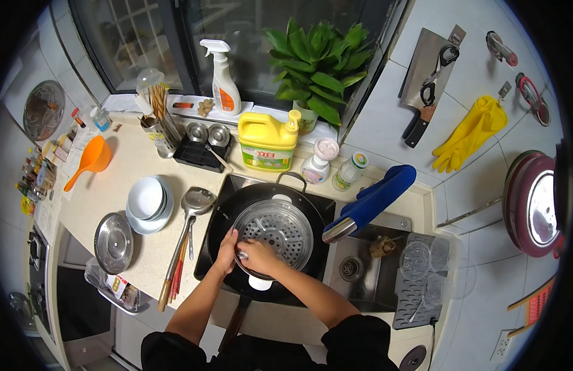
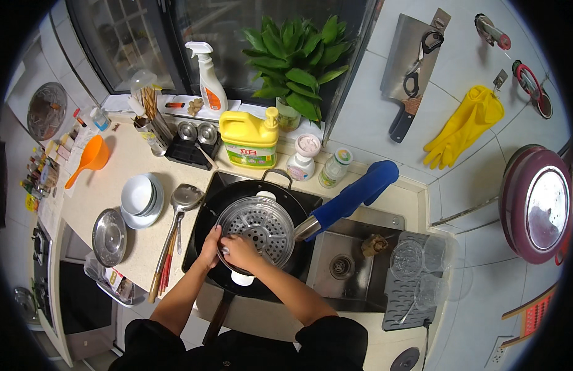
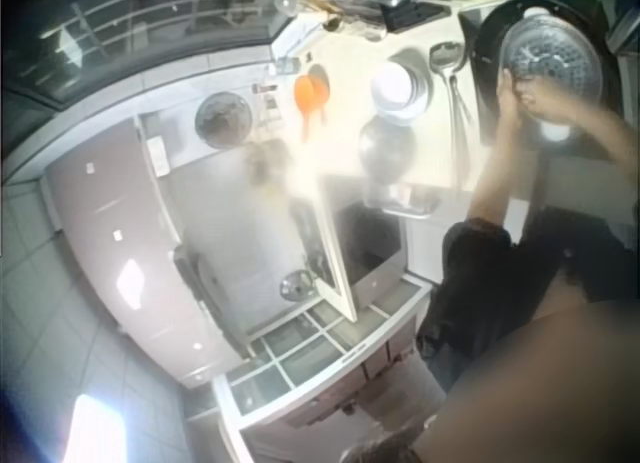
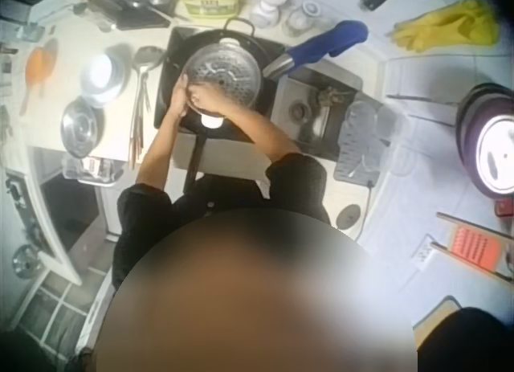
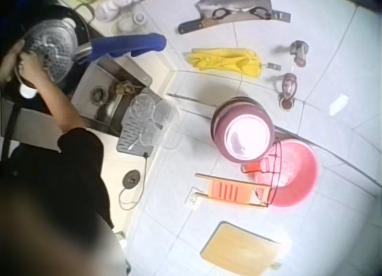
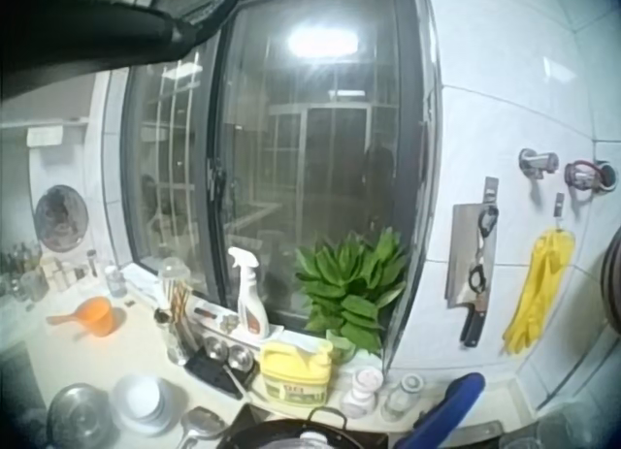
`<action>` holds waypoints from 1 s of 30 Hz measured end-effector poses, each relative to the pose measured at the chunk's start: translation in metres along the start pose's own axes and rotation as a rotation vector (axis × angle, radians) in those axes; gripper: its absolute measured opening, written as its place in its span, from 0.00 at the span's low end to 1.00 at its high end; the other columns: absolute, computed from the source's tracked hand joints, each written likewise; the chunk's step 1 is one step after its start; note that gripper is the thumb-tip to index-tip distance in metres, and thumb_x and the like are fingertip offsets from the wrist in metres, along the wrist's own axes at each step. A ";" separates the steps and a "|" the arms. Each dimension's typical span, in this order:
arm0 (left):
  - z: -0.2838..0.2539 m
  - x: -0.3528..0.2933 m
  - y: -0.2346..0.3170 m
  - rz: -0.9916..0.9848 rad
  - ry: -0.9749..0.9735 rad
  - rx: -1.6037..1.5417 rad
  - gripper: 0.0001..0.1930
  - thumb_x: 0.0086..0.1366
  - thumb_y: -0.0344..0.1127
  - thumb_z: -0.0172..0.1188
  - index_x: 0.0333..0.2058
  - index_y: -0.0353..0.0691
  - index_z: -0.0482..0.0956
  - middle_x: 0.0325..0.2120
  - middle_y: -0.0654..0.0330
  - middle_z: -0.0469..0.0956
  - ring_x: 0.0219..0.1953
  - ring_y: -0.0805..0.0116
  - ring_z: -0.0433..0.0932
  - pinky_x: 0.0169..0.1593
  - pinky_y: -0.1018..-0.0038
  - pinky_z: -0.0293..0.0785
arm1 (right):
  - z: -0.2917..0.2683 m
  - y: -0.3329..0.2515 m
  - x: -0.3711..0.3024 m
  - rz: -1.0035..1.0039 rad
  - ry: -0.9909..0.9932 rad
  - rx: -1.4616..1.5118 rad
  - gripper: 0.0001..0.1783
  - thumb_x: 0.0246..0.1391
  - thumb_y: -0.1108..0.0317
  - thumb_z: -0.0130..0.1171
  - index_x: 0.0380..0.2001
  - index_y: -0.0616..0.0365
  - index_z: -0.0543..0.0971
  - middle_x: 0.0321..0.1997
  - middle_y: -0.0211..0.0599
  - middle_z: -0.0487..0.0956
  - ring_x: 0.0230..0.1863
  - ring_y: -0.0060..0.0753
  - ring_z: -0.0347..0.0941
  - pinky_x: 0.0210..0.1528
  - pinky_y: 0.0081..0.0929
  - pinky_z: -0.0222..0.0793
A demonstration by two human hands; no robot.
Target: The person scrubs a metal pot lid with a pink sponge, then washes a metal steamer insert and a black wok in the sink. They use a wooden spoon to assist in cleaning the lid and a yellow sponge for the wok. The person rinses the items under running water and places the cleaned steamer insert on the counter.
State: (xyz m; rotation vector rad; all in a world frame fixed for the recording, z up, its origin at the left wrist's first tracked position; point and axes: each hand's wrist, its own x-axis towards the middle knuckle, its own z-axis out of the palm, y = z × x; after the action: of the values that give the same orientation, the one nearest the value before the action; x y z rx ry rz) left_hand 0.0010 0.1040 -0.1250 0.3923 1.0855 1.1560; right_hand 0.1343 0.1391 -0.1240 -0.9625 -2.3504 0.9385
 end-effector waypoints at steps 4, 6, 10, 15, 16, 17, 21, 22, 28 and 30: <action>0.016 -0.003 -0.012 0.057 -0.071 0.000 0.24 0.69 0.42 0.42 0.61 0.41 0.57 0.56 0.60 0.64 0.56 0.70 0.63 0.59 0.76 0.57 | -0.012 0.005 0.020 0.264 0.304 -0.402 0.12 0.38 0.66 0.60 0.30 0.54 0.74 0.29 0.43 0.76 0.36 0.47 0.72 0.37 0.40 0.67; 0.025 -0.006 -0.009 0.081 -0.043 -0.038 0.23 0.69 0.41 0.42 0.61 0.41 0.57 0.55 0.60 0.65 0.55 0.70 0.63 0.59 0.76 0.57 | -0.019 0.005 0.027 0.357 0.462 -0.316 0.10 0.39 0.68 0.60 0.28 0.56 0.74 0.27 0.46 0.75 0.32 0.49 0.73 0.35 0.40 0.68; 0.015 -0.004 0.008 0.123 0.064 -0.042 0.23 0.69 0.41 0.44 0.59 0.38 0.58 0.53 0.58 0.67 0.53 0.69 0.66 0.57 0.75 0.60 | -0.008 -0.016 0.000 0.065 0.095 0.175 0.06 0.40 0.72 0.58 0.26 0.60 0.76 0.24 0.50 0.76 0.28 0.52 0.73 0.33 0.39 0.68; 0.004 -0.012 0.013 0.249 0.061 -0.049 0.24 0.68 0.38 0.45 0.59 0.34 0.58 0.53 0.57 0.67 0.51 0.69 0.68 0.56 0.75 0.62 | -0.040 -0.010 -0.040 0.083 -0.377 -0.163 0.11 0.42 0.64 0.59 0.32 0.49 0.81 0.29 0.40 0.80 0.33 0.47 0.76 0.40 0.39 0.70; 0.006 -0.013 0.013 0.256 0.056 -0.070 0.24 0.68 0.38 0.45 0.59 0.35 0.58 0.53 0.57 0.68 0.52 0.69 0.68 0.56 0.75 0.62 | -0.040 -0.008 -0.044 0.106 -0.374 -0.166 0.11 0.42 0.63 0.59 0.32 0.47 0.82 0.29 0.38 0.80 0.34 0.47 0.76 0.41 0.40 0.70; 0.010 -0.014 0.011 0.263 0.051 -0.090 0.24 0.68 0.38 0.45 0.60 0.35 0.58 0.53 0.57 0.68 0.52 0.69 0.68 0.56 0.75 0.62 | -0.029 -0.012 -0.049 0.187 -0.222 -0.008 0.10 0.44 0.63 0.59 0.33 0.51 0.81 0.29 0.38 0.81 0.32 0.39 0.77 0.37 0.35 0.70; 0.026 -0.014 -0.006 0.181 0.086 -0.086 0.25 0.68 0.43 0.45 0.59 0.37 0.58 0.52 0.58 0.68 0.53 0.70 0.67 0.55 0.75 0.63 | 0.021 -0.019 -0.016 0.659 0.290 0.685 0.13 0.52 0.63 0.58 0.37 0.60 0.76 0.28 0.28 0.76 0.29 0.19 0.69 0.33 0.20 0.66; 0.034 -0.020 -0.004 0.137 0.105 -0.116 0.25 0.68 0.48 0.43 0.58 0.38 0.61 0.50 0.59 0.69 0.51 0.70 0.68 0.54 0.75 0.64 | 0.016 -0.028 -0.004 0.715 0.422 0.857 0.13 0.54 0.64 0.56 0.38 0.61 0.76 0.29 0.27 0.75 0.30 0.18 0.68 0.33 0.19 0.65; 0.019 -0.016 0.013 -0.026 0.075 -0.168 0.27 0.65 0.60 0.42 0.46 0.41 0.69 0.35 0.64 0.71 0.38 0.75 0.71 0.40 0.78 0.69 | -0.016 -0.025 -0.004 0.400 -0.006 0.912 0.12 0.51 0.71 0.57 0.39 0.64 0.75 0.32 0.28 0.76 0.31 0.15 0.70 0.34 0.17 0.66; 0.019 -0.016 0.011 -0.015 0.061 -0.139 0.26 0.66 0.58 0.41 0.47 0.41 0.68 0.38 0.63 0.72 0.40 0.74 0.71 0.43 0.77 0.68 | -0.019 -0.022 0.004 0.405 0.050 0.838 0.09 0.51 0.73 0.57 0.36 0.63 0.74 0.29 0.28 0.76 0.29 0.15 0.70 0.30 0.17 0.66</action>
State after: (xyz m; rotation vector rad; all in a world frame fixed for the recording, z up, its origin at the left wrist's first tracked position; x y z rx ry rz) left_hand 0.0116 0.0992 -0.1000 0.2418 1.0521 1.2283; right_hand 0.1327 0.1384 -0.0948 -1.0598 -1.4629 1.8128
